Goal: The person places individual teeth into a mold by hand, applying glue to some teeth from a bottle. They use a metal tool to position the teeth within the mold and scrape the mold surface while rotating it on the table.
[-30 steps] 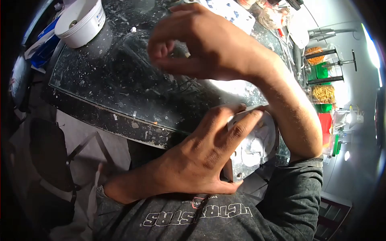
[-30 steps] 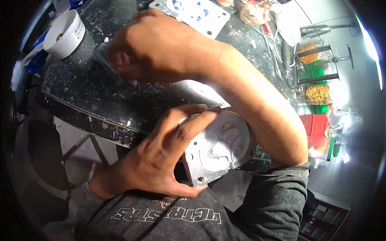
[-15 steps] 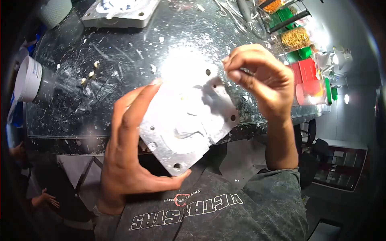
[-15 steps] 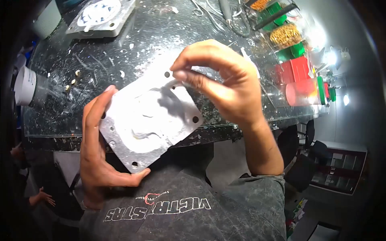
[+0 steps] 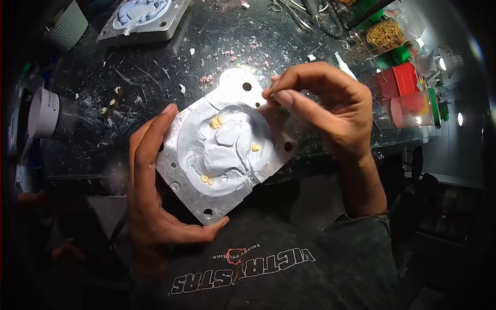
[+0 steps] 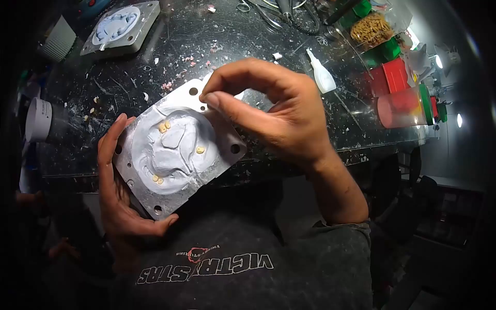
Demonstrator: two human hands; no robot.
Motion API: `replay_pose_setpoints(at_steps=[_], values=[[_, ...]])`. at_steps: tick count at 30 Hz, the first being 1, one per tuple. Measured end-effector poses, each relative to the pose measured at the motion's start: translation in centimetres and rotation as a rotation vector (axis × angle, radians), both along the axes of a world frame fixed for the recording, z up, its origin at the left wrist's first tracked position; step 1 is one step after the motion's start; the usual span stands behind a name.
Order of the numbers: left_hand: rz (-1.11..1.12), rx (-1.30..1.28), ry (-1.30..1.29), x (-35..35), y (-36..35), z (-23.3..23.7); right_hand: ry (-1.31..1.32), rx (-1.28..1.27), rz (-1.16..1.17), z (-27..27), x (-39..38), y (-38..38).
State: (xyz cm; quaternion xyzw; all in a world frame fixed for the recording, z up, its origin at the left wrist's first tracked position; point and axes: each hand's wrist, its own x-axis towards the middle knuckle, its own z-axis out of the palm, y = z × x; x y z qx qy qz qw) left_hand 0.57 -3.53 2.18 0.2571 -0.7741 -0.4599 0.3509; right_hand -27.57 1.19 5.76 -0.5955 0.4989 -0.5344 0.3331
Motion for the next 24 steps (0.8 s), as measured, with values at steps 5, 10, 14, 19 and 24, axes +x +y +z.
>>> replay_pose_setpoints(at_steps=[5, 10, 14, 19, 24], values=[[-0.032, -0.005, 0.018, 0.2, -0.2, -0.3, 0.029, -0.1, -0.247, 2.1, -2.6, 1.9], [0.08, -0.249, -0.04, 0.1, 0.6, -0.4, 0.305, -0.324, -0.148, 2.0, 0.2, 6.4], [0.252, -0.842, 0.391, 2.8, 3.6, -3.6, 0.383, -0.689, -0.277, -1.6, 6.9, 8.8], [-0.64, 0.195, 0.182, -0.8, 4.1, 2.6, 0.242, -0.913, -0.62, -4.2, 11.3, 9.6], [-0.603, 0.397, 0.238, -2.9, 5.6, 1.3, 0.285, -0.782, -0.4, -4.1, 8.3, 11.5]])
